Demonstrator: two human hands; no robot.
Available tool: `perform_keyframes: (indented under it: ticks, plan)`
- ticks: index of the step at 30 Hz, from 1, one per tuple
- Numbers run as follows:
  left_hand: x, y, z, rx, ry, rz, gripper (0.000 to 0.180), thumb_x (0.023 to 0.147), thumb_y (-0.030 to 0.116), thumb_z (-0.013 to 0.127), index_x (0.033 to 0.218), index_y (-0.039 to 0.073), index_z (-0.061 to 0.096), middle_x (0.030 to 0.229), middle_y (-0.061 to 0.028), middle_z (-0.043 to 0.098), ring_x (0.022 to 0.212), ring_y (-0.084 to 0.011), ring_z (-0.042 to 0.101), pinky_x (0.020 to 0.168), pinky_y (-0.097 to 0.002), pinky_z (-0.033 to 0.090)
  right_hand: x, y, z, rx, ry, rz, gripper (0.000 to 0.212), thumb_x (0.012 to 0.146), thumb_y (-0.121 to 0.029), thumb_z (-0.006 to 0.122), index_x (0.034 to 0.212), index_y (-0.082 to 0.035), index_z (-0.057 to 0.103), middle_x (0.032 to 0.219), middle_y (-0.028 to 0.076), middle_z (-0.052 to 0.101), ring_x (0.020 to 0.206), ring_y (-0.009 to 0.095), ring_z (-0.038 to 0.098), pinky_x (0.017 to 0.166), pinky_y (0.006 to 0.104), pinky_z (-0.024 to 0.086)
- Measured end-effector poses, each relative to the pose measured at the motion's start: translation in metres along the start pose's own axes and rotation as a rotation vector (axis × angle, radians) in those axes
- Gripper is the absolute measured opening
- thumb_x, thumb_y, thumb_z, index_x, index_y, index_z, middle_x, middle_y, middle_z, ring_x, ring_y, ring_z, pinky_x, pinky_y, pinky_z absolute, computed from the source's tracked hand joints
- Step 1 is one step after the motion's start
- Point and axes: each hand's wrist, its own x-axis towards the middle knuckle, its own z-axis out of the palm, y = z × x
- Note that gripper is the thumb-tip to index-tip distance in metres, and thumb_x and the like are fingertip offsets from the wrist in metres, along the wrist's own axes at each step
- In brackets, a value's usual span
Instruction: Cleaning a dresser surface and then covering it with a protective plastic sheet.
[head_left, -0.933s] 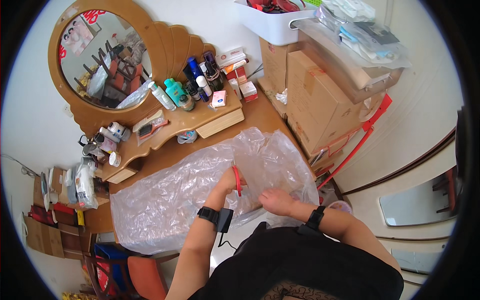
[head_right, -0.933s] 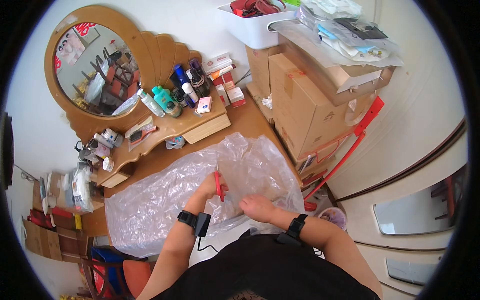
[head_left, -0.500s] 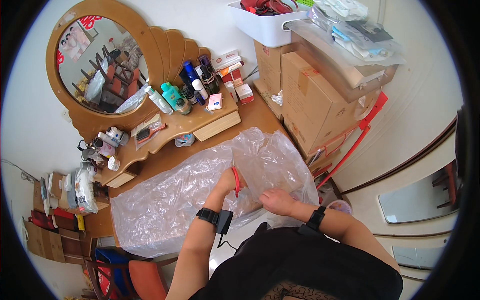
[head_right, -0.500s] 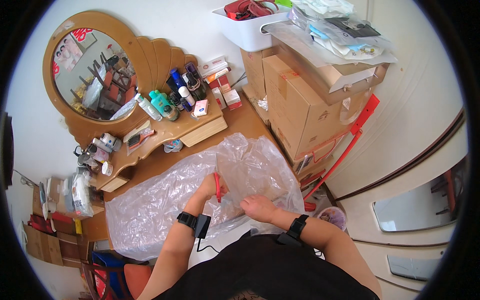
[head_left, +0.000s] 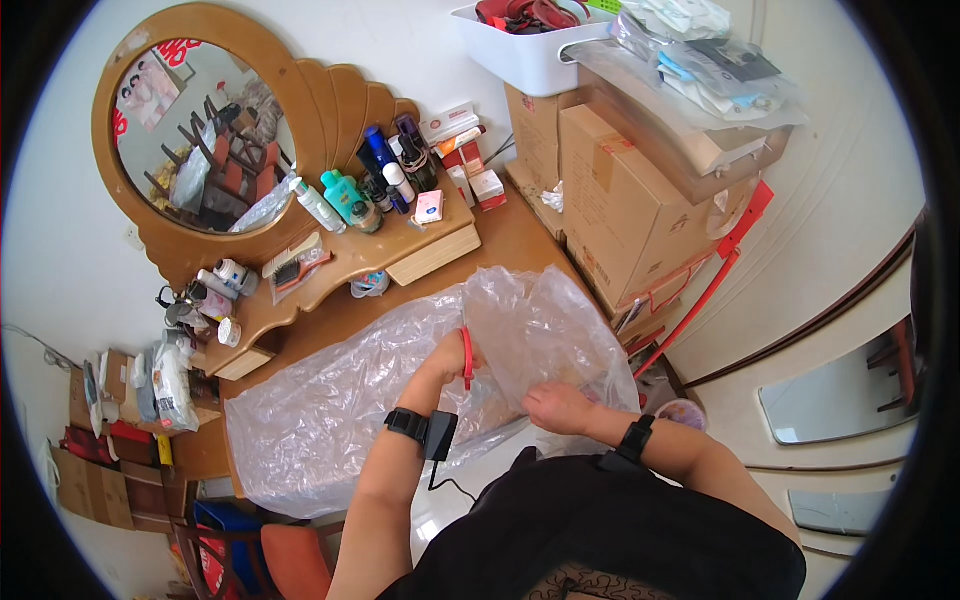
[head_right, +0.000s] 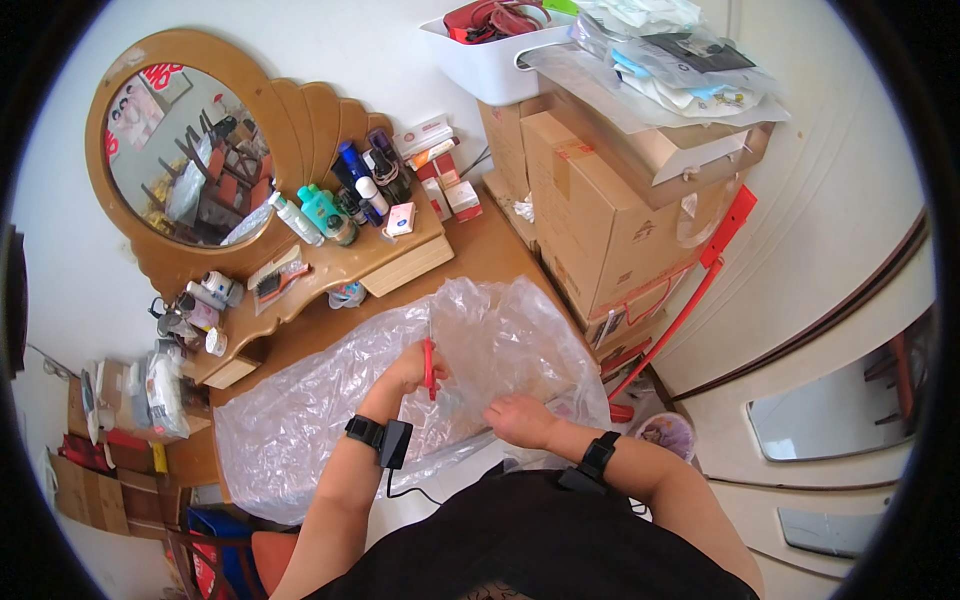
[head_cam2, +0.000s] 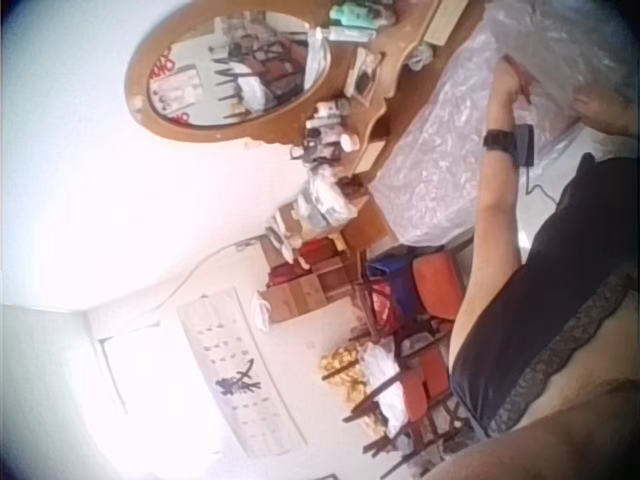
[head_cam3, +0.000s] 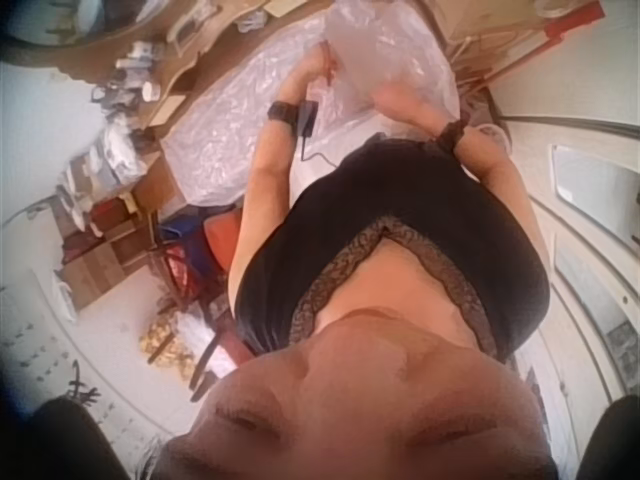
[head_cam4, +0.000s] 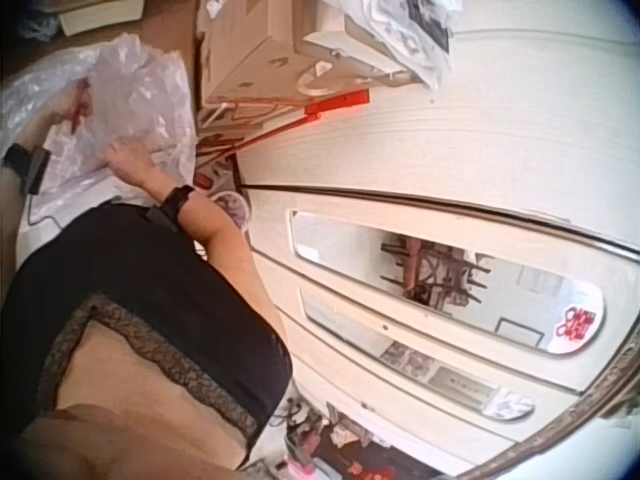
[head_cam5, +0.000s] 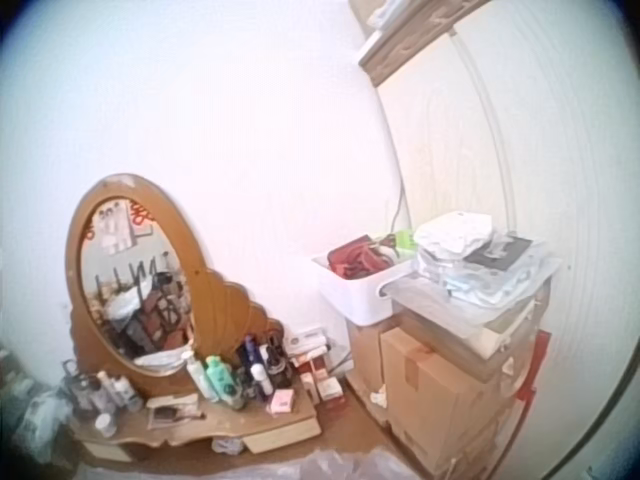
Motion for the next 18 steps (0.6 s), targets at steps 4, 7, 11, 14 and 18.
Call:
perform_keyframes:
  ticks: [4, 7, 11, 14, 18]
  plan:
    - [-0.001, 0.009, 0.005, -0.099, 0.041, -0.046, 0.008, 0.072, 0.006, 0.057, 0.076, 0.0, 0.058, 0.059, -0.008, 0.054, 0.046, -0.016, 0.051, 0.037, -0.027, 0.038, -0.003, 0.0, 0.001, 0.007, -0.012, -0.018, 0.015, 0.064, -0.011, 0.06, 0.073, -0.005, 0.049, 0.072, 0.009, 0.052, 0.07, 0.027, 0.055, 0.061, 0.037, 0.045]
    - [0.0, 0.012, 0.008, -0.142, 0.07, -0.058, 0.009, 0.072, 0.007, 0.058, 0.076, 0.0, 0.058, 0.058, -0.0093, 0.054, 0.046, -0.0172, 0.051, 0.038, -0.0287, 0.039, -0.005, 0.0, 0.0, 0.018, -0.009, -0.019, 0.016, 0.064, -0.012, 0.06, 0.074, -0.005, 0.049, 0.073, 0.009, 0.052, 0.07, 0.027, 0.055, 0.062, 0.0372, 0.045]
    - [0.009, 0.003, 0.002, 0.147, -0.003, 0.057, 0.015, 0.065, 0.006, 0.065, 0.076, -0.003, 0.059, 0.058, -0.0109, 0.055, 0.048, -0.0193, 0.052, 0.04, -0.0329, 0.041, -0.006, 0.002, -0.001, 0.032, -0.011, -0.012, 0.017, 0.064, -0.012, 0.06, 0.075, -0.005, 0.049, 0.074, 0.009, 0.052, 0.072, 0.028, 0.055, 0.064, 0.0373, 0.045]
    - [0.023, -0.006, -0.007, 0.474, -0.114, 0.084, 0.022, 0.066, 0.003, 0.069, 0.081, -0.001, 0.054, 0.07, -0.0114, 0.057, 0.062, -0.0211, 0.061, 0.044, -0.0349, 0.05, -0.006, 0.001, -0.001, 0.036, -0.014, -0.016, 0.017, 0.064, -0.012, 0.06, 0.075, -0.005, 0.049, 0.074, 0.01, 0.052, 0.072, 0.028, 0.055, 0.064, 0.0372, 0.045]
    - [0.016, 0.0, 0.0, 0.476, -0.083, 0.094, 0.022, 0.068, 0.005, 0.066, 0.085, -0.001, 0.054, 0.071, -0.0104, 0.057, 0.063, -0.0196, 0.06, 0.044, -0.0332, 0.049, -0.008, 0.004, 0.0, 0.045, -0.004, -0.023, 0.016, 0.064, -0.011, 0.06, 0.074, -0.006, 0.049, 0.074, 0.009, 0.052, 0.072, 0.027, 0.055, 0.064, 0.037, 0.045]
